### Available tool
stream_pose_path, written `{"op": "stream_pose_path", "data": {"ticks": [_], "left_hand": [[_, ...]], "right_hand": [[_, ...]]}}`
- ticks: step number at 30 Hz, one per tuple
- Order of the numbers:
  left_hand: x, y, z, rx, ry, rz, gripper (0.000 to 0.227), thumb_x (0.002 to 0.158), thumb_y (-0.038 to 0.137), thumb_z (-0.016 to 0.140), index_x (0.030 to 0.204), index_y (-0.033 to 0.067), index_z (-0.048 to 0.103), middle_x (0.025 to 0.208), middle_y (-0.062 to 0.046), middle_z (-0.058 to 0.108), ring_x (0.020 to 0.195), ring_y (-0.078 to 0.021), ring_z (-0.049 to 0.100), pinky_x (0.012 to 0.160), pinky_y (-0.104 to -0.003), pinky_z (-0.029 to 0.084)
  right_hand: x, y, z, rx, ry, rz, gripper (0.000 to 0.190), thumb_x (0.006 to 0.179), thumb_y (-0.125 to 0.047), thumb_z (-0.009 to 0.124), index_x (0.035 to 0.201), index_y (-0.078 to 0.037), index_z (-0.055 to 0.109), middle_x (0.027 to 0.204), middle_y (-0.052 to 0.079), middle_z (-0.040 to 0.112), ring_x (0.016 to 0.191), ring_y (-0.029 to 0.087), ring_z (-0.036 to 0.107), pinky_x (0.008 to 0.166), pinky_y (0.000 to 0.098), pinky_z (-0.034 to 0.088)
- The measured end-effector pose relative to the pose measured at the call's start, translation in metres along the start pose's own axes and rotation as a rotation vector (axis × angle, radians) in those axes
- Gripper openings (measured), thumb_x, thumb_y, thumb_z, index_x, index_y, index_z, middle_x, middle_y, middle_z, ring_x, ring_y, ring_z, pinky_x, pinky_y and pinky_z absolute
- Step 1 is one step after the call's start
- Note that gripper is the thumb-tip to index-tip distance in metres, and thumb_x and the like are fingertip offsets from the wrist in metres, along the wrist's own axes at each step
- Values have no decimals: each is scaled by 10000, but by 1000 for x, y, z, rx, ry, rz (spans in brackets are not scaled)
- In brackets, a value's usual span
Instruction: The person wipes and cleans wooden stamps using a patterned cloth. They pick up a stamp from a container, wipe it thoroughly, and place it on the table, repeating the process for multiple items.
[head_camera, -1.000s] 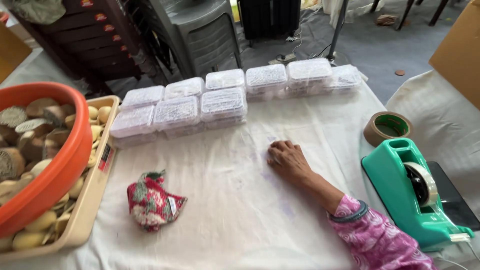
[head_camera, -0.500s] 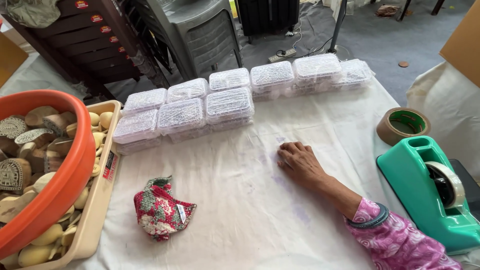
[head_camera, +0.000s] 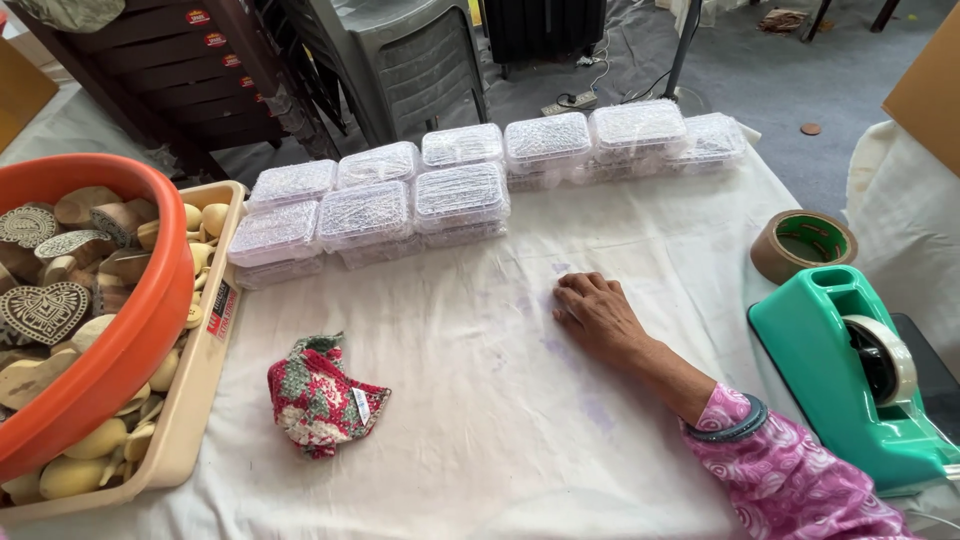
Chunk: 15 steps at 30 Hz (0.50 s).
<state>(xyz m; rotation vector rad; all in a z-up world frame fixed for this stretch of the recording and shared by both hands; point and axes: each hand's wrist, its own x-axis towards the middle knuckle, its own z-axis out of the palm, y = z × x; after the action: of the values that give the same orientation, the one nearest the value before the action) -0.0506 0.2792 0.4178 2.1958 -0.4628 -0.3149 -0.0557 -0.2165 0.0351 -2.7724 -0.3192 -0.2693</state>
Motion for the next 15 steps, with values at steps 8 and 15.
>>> {"op": "stream_pose_path", "data": {"ticks": [8, 15], "left_hand": [[108, -66, 203, -166, -8, -16, 402, 938, 156, 644, 1326, 64, 599, 1129, -99, 712, 755, -160, 706, 593, -305, 642], [199, -159, 366, -398, -237, 33, 418, 954, 172, 719, 1298, -28, 594, 1024, -155, 730, 806, -125, 709, 648, -267, 632]], "right_hand": [[0, 2, 3, 6, 13, -10, 415, 984, -320, 591, 1305, -64, 648, 1406, 86, 568, 1305, 274, 462, 1046, 435, 389], [-4, 1, -9, 34, 32, -23, 385, 958, -300, 630, 1267, -74, 674, 1377, 78, 590, 1280, 277, 492, 1019, 438, 407]]}}
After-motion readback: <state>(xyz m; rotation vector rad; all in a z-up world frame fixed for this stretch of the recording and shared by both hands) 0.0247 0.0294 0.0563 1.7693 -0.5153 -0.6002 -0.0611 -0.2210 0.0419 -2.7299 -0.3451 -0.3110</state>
